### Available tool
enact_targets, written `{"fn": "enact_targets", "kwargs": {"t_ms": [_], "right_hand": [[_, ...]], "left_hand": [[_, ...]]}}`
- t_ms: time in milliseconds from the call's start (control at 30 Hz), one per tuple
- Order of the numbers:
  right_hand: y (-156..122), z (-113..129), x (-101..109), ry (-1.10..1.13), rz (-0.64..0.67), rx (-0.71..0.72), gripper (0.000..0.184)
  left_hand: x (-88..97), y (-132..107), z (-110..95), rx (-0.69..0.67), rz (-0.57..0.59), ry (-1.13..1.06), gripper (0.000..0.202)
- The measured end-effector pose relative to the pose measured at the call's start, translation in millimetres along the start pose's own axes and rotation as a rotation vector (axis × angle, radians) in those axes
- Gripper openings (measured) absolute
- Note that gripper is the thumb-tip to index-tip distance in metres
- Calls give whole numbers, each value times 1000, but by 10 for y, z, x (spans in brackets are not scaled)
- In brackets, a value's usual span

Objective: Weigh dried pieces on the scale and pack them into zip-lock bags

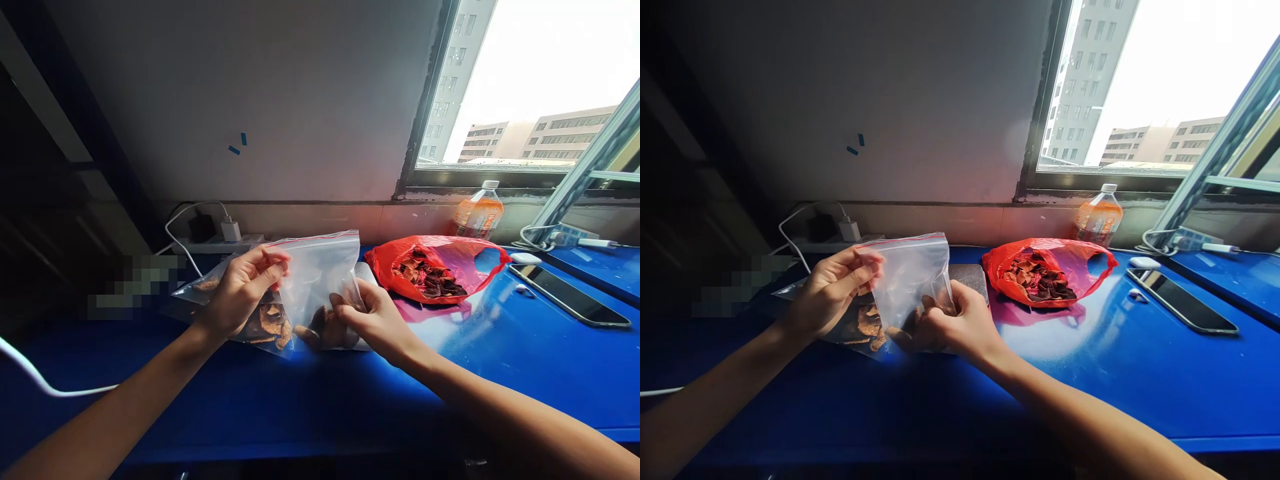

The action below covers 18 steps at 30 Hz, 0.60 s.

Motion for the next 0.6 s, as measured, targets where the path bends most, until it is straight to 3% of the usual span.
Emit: {"fn": "enact_targets", "kwargs": {"t_ms": [267,433,600], "right_hand": [[-7,-19,-26,94,59,-14,30],[-11,-33,-28,71,77,29,21],[-11,-58,-36,48,96,55,19]], "left_hand": [[23,6,6,-39,-22,64,21],[41,-57,-68,-276,-104,420,35],[0,-125,-114,-435,-113,689,23]]}}
Point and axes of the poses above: each hand's wrist, its own y-axis towards the middle knuckle, its own x-axis out of the back of the hand, z = x × y, the point moved 5 cm from there along y, towards the middle knuckle, and after that the axes turned 3 degrees about -z, right-handed, at the moved point
